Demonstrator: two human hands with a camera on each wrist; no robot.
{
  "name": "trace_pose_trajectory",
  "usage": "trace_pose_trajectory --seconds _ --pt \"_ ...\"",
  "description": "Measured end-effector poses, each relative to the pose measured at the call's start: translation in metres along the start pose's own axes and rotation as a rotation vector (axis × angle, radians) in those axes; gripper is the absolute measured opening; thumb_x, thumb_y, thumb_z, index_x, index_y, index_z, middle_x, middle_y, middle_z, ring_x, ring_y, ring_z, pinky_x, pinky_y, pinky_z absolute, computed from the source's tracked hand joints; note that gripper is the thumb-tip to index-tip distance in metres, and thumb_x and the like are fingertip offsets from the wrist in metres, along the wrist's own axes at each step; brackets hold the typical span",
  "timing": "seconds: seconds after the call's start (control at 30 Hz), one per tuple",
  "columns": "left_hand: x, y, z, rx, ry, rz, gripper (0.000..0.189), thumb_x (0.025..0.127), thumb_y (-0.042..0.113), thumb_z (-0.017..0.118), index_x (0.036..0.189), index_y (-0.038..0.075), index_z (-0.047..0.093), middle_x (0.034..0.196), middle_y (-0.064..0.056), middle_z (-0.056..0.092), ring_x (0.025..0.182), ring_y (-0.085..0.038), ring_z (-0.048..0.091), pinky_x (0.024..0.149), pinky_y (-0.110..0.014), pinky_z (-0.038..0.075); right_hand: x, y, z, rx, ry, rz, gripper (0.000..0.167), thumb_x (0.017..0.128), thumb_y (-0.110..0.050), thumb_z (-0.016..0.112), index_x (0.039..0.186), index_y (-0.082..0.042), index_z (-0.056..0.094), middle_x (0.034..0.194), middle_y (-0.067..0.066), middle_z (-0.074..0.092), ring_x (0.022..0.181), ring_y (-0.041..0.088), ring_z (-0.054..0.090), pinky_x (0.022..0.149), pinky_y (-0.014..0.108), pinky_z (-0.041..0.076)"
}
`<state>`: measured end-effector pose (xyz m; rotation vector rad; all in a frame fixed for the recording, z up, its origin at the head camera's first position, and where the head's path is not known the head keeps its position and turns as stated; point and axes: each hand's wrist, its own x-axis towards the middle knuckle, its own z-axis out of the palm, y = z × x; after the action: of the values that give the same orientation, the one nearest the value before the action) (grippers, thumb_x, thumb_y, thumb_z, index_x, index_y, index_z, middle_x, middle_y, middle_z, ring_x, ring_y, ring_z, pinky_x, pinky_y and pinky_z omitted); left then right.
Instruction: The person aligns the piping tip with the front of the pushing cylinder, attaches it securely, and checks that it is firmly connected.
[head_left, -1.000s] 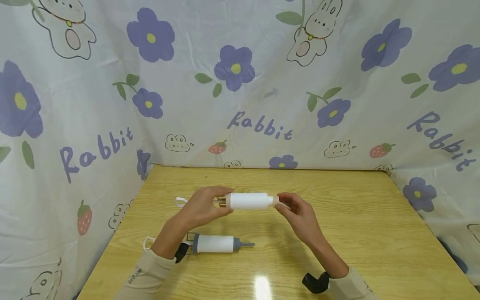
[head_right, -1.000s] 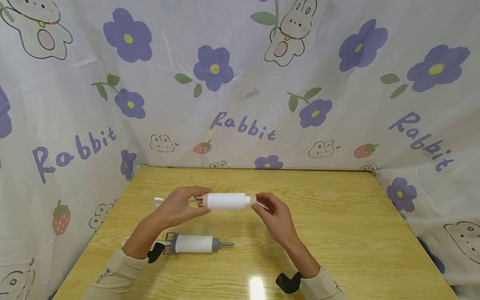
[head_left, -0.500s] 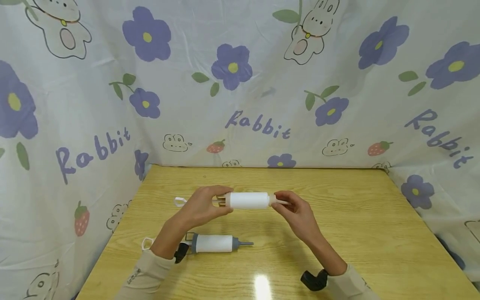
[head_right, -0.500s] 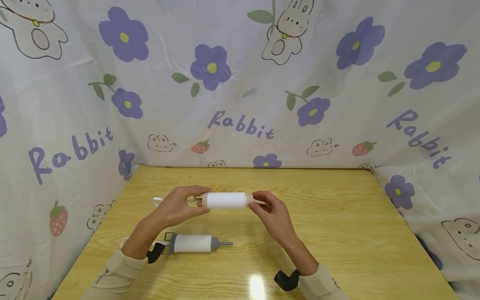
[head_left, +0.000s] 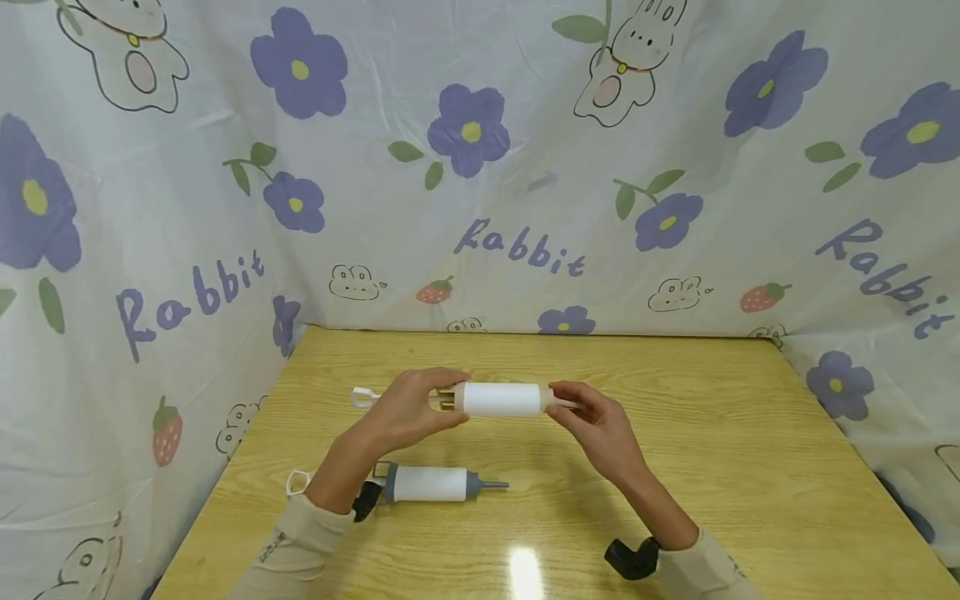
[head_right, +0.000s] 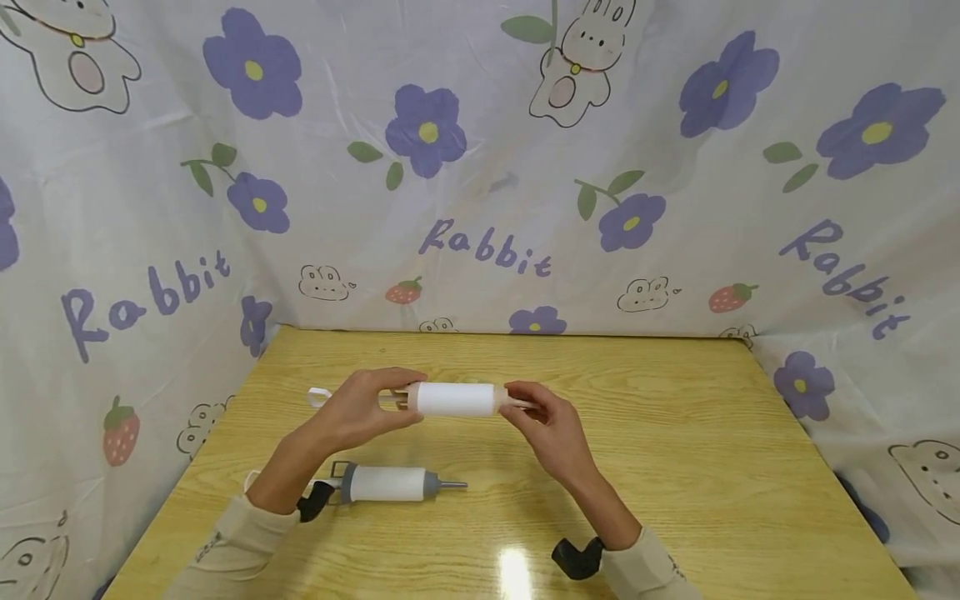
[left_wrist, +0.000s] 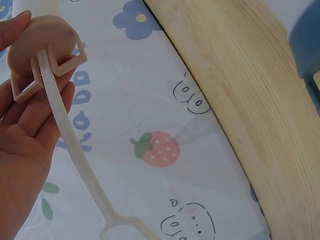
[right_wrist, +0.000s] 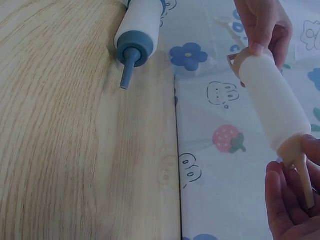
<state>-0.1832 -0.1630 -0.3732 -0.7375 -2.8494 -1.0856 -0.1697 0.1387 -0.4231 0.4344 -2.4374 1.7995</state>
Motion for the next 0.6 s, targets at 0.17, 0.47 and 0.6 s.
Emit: trace_pose_trajectory --seconds 0.17,0.47,0.6 --pt "-0.0001 0.0009 -0.0005 -0.009 0.0 0.008 0.056 0.089 0.021 0.082 0.14 0.007 0.065 0.139 -0.014 0.067 0.109 -0.025 0.073 0.091 -0.044 0.061 0.0013 0.0008 -0.0007 -0.057 0.013 0.021 0.034 0.101 -0.031 0.068 0.129 -0.011 0.07 0.122 0.011 0.074 0.103 0.017 0.074 0.086 0.024 0.059" --pt "-0.0012 0.0022 -0.0032 -0.001 -0.007 0.006 0.055 0.089 0.02 0.082 0.14 0.006 0.065 0.14 -0.015 0.066 0.109 -0.026 0.073 0.091 -0.048 0.061 0.0042 -0.004 -0.0017 -0.053 -0.013 0.016 0.037 0.1 -0.033 0.07 0.13 -0.012 0.069 0.123 0.009 0.073 0.107 0.023 0.074 0.087 0.027 0.06" --pt "-0.0015 0.0006 -0.0035 -0.017 -0.012 0.015 0.055 0.089 0.019 0.082 0.139 0.006 0.065 0.14 -0.015 0.066 0.108 -0.026 0.074 0.092 -0.049 0.061 0.0042 -0.0049 -0.0036 -0.033 -0.067 0.002 0.042 0.099 -0.028 0.071 0.135 -0.008 0.064 0.134 0.015 0.068 0.119 0.032 0.07 0.091 0.027 0.06"
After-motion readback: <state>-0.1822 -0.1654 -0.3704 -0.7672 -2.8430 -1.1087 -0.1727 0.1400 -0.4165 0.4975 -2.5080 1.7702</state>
